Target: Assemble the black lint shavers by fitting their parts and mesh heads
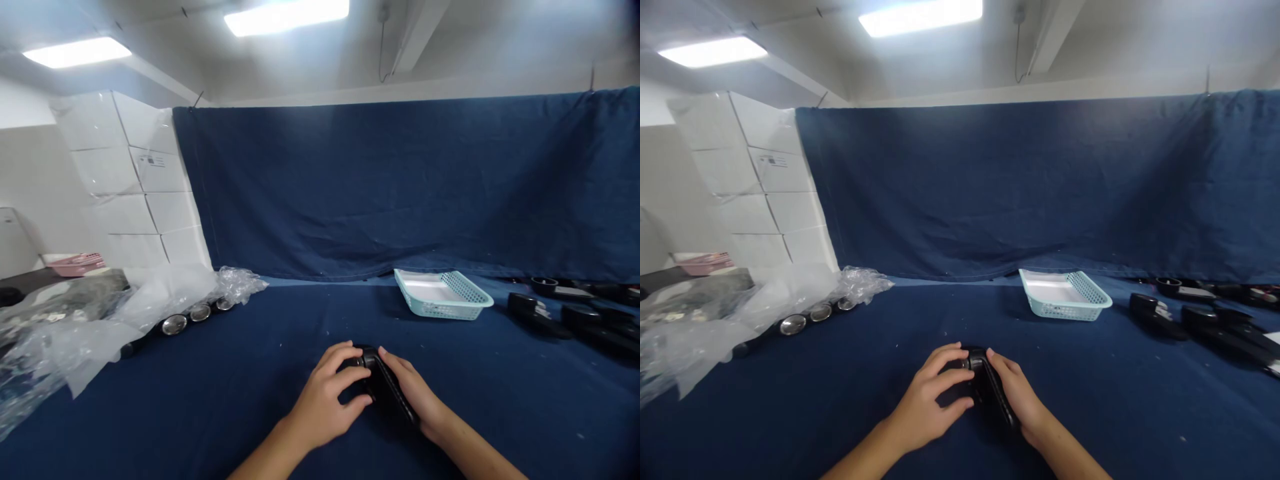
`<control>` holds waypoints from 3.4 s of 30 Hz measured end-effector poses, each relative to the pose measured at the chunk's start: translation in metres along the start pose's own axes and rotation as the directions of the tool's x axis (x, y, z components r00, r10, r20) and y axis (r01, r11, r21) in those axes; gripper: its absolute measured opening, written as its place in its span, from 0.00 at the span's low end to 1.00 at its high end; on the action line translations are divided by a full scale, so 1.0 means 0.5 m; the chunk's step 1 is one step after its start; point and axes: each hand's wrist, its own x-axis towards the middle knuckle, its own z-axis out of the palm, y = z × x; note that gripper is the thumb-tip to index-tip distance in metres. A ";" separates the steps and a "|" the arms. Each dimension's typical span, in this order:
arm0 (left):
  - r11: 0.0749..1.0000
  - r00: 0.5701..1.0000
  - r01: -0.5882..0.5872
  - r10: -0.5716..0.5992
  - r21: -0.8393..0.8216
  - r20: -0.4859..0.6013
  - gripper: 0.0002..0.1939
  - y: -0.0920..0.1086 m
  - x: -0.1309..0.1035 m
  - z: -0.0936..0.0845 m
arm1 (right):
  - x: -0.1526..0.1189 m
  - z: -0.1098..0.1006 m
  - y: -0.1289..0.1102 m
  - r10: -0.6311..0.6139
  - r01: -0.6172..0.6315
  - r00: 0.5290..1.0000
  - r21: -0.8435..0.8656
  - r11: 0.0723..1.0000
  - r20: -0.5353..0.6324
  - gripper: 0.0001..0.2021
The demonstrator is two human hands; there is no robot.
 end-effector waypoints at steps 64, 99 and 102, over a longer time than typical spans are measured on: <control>0.782 0.821 0.520 -0.569 -0.343 -0.052 0.32 0.004 0.006 0.019 | 0.005 0.004 0.003 -0.112 0.103 0.993 -0.178 0.979 -0.041 0.24; 0.833 0.861 0.469 -0.505 -0.293 -0.056 0.26 -0.005 0.006 0.010 | 0.007 0.003 0.010 -0.017 0.008 0.997 -0.123 0.992 -0.076 0.27; 0.814 0.844 0.500 -0.535 -0.295 -0.044 0.24 -0.007 0.007 0.012 | 0.008 0.002 0.011 -0.038 0.031 0.998 -0.130 0.991 -0.053 0.25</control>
